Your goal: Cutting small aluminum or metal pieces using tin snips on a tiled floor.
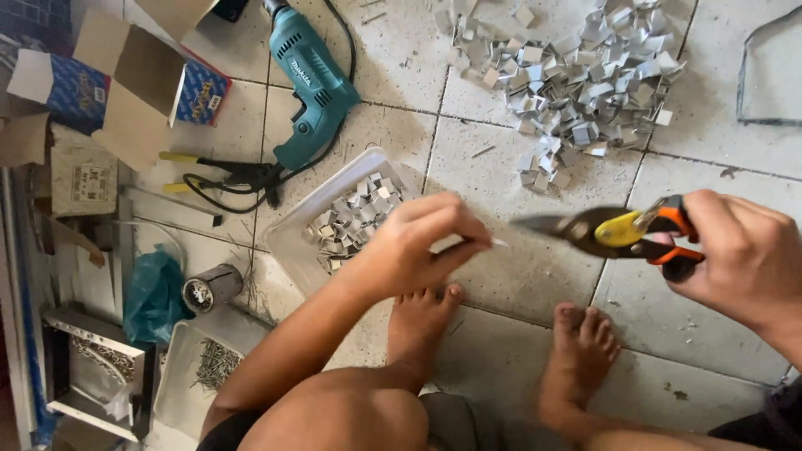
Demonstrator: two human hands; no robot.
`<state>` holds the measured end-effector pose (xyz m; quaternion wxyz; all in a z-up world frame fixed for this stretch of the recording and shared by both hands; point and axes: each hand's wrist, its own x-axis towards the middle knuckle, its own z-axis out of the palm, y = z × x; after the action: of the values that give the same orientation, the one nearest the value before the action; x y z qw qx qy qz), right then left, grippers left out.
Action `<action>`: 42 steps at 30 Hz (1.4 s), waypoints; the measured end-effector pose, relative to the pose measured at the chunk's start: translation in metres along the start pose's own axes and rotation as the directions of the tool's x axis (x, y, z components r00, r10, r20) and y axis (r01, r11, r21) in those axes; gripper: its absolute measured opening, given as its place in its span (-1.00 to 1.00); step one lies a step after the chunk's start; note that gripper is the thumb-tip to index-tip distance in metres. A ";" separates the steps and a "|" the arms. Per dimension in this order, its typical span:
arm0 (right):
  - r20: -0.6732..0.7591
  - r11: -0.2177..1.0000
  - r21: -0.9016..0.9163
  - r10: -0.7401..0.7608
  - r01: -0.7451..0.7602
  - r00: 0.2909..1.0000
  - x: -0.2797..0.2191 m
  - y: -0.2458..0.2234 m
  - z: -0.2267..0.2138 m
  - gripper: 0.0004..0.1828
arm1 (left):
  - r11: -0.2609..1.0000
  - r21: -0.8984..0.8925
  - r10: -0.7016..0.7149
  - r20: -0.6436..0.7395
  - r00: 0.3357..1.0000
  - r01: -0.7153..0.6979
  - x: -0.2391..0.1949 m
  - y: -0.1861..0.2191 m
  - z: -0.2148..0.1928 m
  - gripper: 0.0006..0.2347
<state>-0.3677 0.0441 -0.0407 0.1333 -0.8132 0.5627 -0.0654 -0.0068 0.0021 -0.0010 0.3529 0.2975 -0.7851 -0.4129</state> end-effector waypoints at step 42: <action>0.108 0.970 0.238 0.017 -0.043 0.994 -0.010 -0.011 0.015 0.00 | 0.632 -0.756 -0.484 -0.211 0.849 0.172 -0.011 -0.032 0.057 -0.88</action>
<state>-0.3571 0.0595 -0.0516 0.2609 -0.7849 0.5551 -0.0880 -0.0406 0.0198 -0.0550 0.5071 0.3548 -0.4051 -0.6729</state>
